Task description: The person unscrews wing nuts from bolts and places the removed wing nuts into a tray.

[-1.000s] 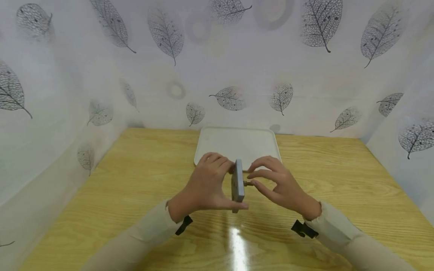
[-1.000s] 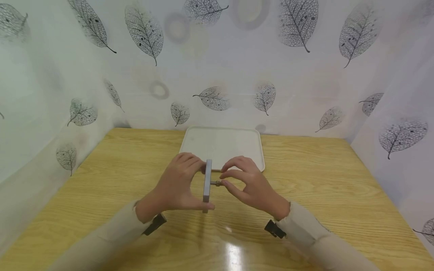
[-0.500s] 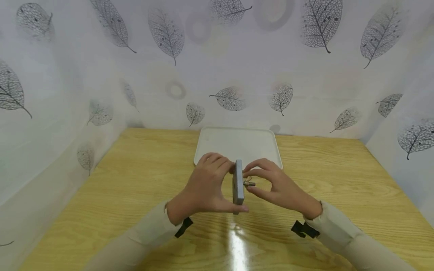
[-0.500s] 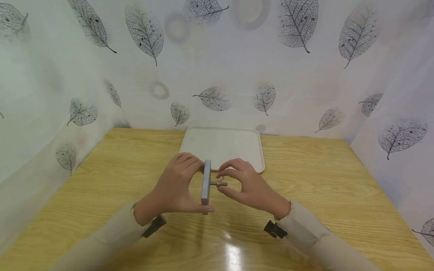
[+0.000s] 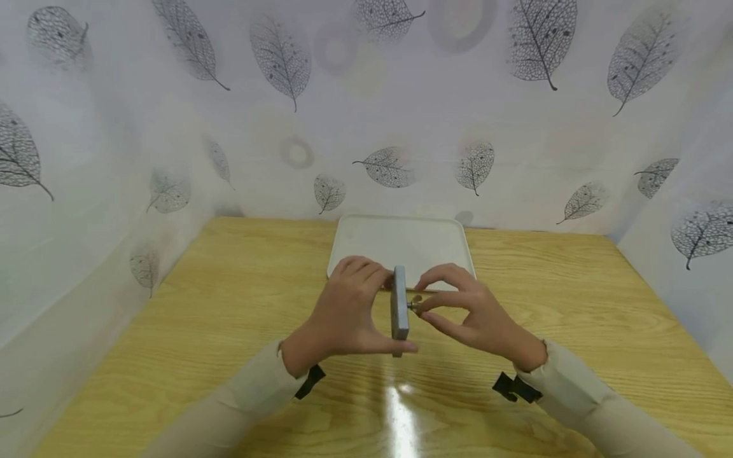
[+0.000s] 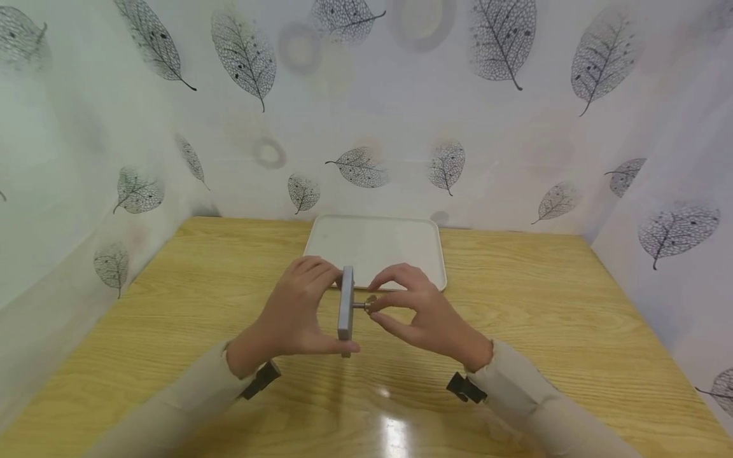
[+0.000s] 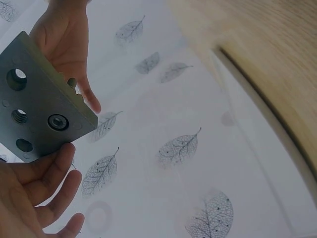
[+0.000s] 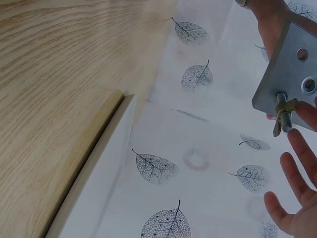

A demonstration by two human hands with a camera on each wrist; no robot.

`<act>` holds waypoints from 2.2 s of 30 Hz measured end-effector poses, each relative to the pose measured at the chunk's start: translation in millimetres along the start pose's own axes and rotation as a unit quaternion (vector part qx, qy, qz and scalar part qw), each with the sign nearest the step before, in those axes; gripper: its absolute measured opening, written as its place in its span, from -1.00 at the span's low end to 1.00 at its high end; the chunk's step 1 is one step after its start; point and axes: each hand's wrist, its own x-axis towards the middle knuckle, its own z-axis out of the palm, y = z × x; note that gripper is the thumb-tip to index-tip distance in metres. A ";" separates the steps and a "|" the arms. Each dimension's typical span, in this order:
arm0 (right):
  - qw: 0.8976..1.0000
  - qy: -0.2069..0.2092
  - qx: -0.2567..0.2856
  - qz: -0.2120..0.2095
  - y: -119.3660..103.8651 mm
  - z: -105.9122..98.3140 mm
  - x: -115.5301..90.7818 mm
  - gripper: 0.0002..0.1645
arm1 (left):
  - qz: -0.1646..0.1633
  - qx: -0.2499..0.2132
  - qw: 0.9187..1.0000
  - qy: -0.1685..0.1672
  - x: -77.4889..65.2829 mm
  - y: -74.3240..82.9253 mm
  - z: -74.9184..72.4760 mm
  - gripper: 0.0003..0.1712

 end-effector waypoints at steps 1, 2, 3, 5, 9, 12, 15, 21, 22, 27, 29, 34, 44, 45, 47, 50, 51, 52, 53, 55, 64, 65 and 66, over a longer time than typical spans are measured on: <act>1.000 0.004 0.001 -0.004 0.1 0.2 0.3 -0.72 | -0.001 0.000 1.000 0.000 -0.1 -0.3 0.2 -0.14; 1.000 0.006 0.000 -0.003 0.1 0.2 0.5 -0.73 | -0.002 0.000 1.000 0.000 -0.1 -0.5 0.4 -0.14; 1.000 0.007 0.000 0.004 0.1 0.1 0.4 -0.74 | -0.001 0.000 1.000 0.000 -0.1 -0.7 0.4 -0.14; 0.999 0.003 -0.008 0.032 0.1 -0.6 0.1 -0.79 | -0.002 0.000 1.000 0.000 -0.1 -0.7 0.4 -0.14; 0.993 -0.031 -0.034 0.109 0.1 -1.3 -0.9 -0.71 | -0.002 0.002 1.000 -0.001 0.0 -0.3 0.8 -0.14; 0.987 -0.058 -0.047 0.145 0.7 -0.2 -2.2 -0.62 | -0.002 0.003 1.000 -0.001 -0.1 0.2 1.1 -0.14; 0.985 -0.064 -0.052 0.154 2.0 1.0 -3.4 -0.61 | -0.001 0.003 1.000 -0.001 0.3 0.9 1.2 -0.13; 0.992 -0.031 -0.036 0.114 2.1 -0.4 -2.5 -0.70 | 0.003 0.007 1.000 0.002 1.0 0.2 1.9 -0.13; 0.994 -0.025 -0.029 0.105 1.8 -0.8 -2.2 -0.74 | 0.002 0.007 1.000 0.003 1.1 -0.1 2.0 -0.14; 0.999 -0.005 -0.011 0.041 0.9 -0.3 -1.7 -0.80 | 0.000 0.003 1.000 0.007 1.4 -1.4 2.0 -0.15; 1.000 -0.002 -0.011 0.016 1.2 1.1 -2.0 -0.74 | -0.001 0.002 1.000 0.008 1.5 -1.7 2.0 -0.14; 1.000 0.012 -0.010 -0.014 2.3 1.6 -0.7 -0.73 | 0.001 0.005 1.000 0.011 2.1 -1.7 2.0 -0.14; 0.996 -0.017 -0.029 0.079 5.1 -0.5 -3.3 -0.66 | 0.006 0.003 1.000 0.012 2.5 0.2 2.4 -0.14; 0.996 -0.019 -0.030 0.084 5.2 -0.2 -4.0 -0.65 | 0.006 0.002 1.000 0.012 2.5 0.5 2.5 -0.14; 0.995 -0.022 -0.032 0.089 5.3 0.0 -5.0 -0.64 | 0.007 0.001 1.000 0.013 2.3 1.2 2.6 -0.14; 0.995 -0.025 -0.032 0.096 4.3 -0.4 -5.3 -0.66 | 0.007 0.002 1.000 0.013 2.3 1.2 3.7 -0.14; 0.995 -0.023 -0.031 0.094 3.9 -0.5 -5.0 -0.68 | 0.006 0.002 1.000 0.012 2.3 1.2 3.9 -0.14; 0.995 -0.021 -0.027 0.091 3.3 -0.8 -4.6 -0.70 | 0.006 0.002 1.000 0.012 2.3 1.1 4.3 -0.14; 0.996 -0.018 -0.025 0.086 2.5 -1.0 -4.2 -0.72 | 0.005 0.002 1.000 0.012 2.3 0.9 4.5 -0.14; 0.997 -0.009 -0.018 0.070 1.1 -1.3 -3.1 -0.74 | 0.004 0.001 1.000 0.014 2.4 0.7 4.5 -0.15; 1.000 0.016 -0.007 0.004 0.9 0.7 -1.3 -0.73 | 0.007 0.004 1.000 0.023 2.7 -0.2 3.6 -0.16; 1.000 0.018 -0.007 0.003 1.3 0.8 -1.2 -0.73 | 0.007 0.004 1.000 0.023 2.6 -0.4 3.7 -0.16; 1.000 0.020 -0.007 0.001 1.8 0.7 -1.2 -0.74 | 0.007 0.004 1.000 0.023 2.6 -0.5 3.7 -0.16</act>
